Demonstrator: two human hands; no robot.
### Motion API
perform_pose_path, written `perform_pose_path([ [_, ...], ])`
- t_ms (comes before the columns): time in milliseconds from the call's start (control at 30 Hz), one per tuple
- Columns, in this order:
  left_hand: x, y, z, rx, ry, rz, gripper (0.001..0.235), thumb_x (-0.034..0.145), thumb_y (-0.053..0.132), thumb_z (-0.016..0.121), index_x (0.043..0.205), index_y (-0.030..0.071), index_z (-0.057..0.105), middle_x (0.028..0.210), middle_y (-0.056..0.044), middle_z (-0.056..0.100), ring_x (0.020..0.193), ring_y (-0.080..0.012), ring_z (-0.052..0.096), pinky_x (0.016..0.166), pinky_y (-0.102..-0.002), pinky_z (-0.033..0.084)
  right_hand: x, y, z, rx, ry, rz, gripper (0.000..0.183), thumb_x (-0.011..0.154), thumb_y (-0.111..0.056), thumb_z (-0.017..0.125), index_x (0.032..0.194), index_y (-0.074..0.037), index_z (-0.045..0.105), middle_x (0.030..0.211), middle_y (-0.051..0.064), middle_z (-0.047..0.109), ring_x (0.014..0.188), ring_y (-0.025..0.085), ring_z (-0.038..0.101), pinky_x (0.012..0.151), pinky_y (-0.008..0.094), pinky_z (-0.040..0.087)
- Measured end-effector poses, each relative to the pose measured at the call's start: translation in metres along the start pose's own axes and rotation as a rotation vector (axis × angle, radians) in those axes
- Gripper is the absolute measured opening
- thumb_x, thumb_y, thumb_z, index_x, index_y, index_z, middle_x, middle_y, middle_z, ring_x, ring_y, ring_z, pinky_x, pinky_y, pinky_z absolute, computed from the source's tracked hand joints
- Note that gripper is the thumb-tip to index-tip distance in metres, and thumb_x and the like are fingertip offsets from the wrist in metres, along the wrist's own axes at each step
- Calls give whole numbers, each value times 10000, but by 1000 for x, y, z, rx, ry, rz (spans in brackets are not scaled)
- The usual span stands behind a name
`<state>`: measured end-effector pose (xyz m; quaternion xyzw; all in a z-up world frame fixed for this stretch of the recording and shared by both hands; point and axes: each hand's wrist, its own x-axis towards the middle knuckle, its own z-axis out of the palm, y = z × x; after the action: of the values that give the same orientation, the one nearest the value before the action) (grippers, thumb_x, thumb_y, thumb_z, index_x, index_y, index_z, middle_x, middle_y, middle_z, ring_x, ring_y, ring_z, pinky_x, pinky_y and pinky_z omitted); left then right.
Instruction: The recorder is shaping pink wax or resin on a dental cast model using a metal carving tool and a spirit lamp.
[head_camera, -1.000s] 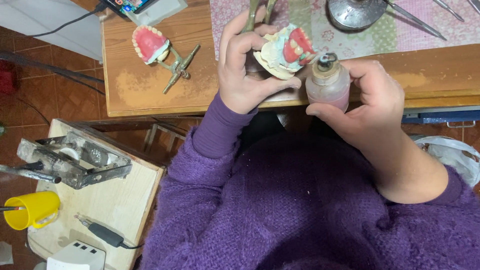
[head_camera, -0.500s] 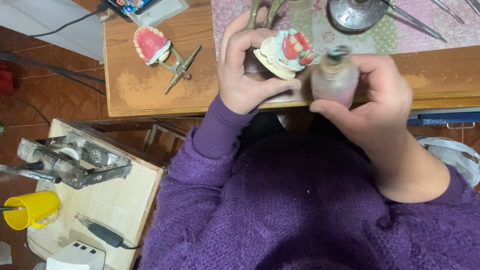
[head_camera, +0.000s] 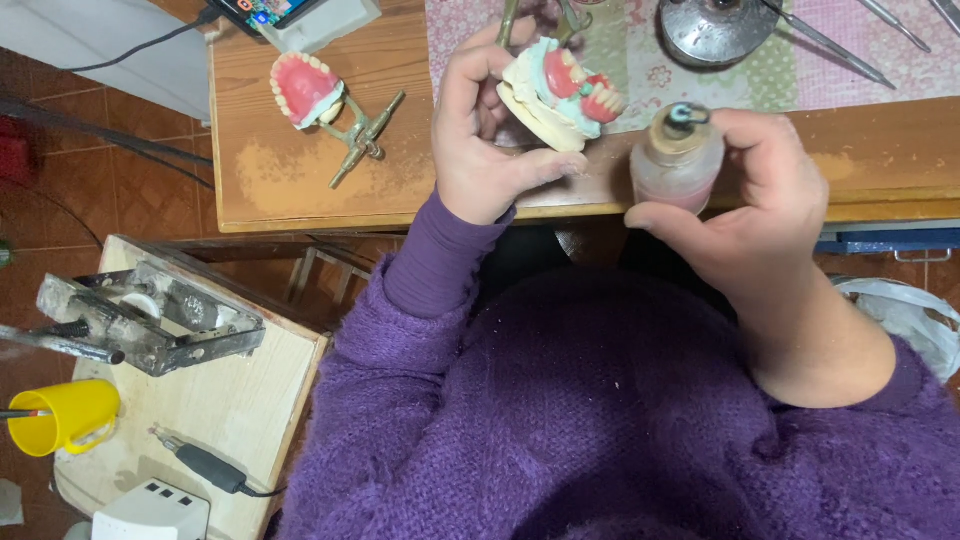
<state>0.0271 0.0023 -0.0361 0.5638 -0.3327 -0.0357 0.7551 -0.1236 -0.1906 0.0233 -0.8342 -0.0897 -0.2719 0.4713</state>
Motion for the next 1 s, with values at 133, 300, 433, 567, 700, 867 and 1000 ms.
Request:
perform_pose_path([
  [133, -1, -3, -3, -62, 10, -52, 919, 626, -56, 990, 1347, 137, 454, 1534, -64, 521, 1299, -238, 641, 1158, -391, 571, 7, -4, 6, -99, -19, -57, 644, 844, -125, 955, 1229, 207, 560, 1135, 287, 651, 942, 321, 663, 838, 386, 555],
  [300, 1, 0, -3, -162, 1, -65, 870, 661, -92, 939, 1340, 146, 450, 1242, -90, 673, 1150, -218, 691, 1060, -353, 587, 8, 7, 10, -231, -13, -117, 602, 855, -154, 983, 1182, 184, 607, 1102, 283, 685, 928, 364, 668, 852, 435, 542],
  [433, 3, -4, -5, -238, 23, -77, 852, 677, -98, 935, 1343, 126, 455, 1238, -110, 680, 1137, -236, 704, 1042, -364, 605, 7, 10, 11, -182, 1, -80, 580, 876, -76, 967, 1208, 201, 581, 1115, 289, 647, 925, 353, 648, 844, 417, 533],
  [567, 5, -10, -7, -355, 4, -45, 799, 749, -109, 891, 1389, 108, 466, 1289, -122, 645, 1182, -248, 668, 1092, -394, 575, 9, 8, 13, -97, 17, -63, 605, 888, -30, 935, 1270, 190, 520, 1185, 292, 629, 1005, 340, 647, 923, 403, 541],
  [700, 4, -16, -10, -409, 30, -48, 756, 773, -94, 877, 1383, 109, 479, 1292, -120, 633, 1191, -255, 650, 1095, -393, 554, 11, 6, 19, -40, 26, -55, 644, 863, -67, 943, 1272, 175, 508, 1191, 278, 627, 1012, 319, 645, 937, 392, 542],
  [867, 5, -11, -8, -441, 27, -57, 702, 795, -61, 867, 1370, 84, 490, 1280, -120, 634, 1167, -245, 655, 1071, -380, 565, 14, 4, 23, -93, 5, -63, 624, 861, -92, 959, 1250, 179, 554, 1145, 265, 644, 967, 323, 653, 887, 398, 544],
  [1000, 8, -14, -9, -432, 32, -21, 659, 801, -24, 855, 1357, 80, 517, 1250, -116, 644, 1129, -252, 659, 1047, -386, 567, 15, 9, 24, -104, -6, -42, 557, 895, -35, 944, 1225, 193, 558, 1137, 279, 633, 954, 330, 635, 881, 404, 541],
])
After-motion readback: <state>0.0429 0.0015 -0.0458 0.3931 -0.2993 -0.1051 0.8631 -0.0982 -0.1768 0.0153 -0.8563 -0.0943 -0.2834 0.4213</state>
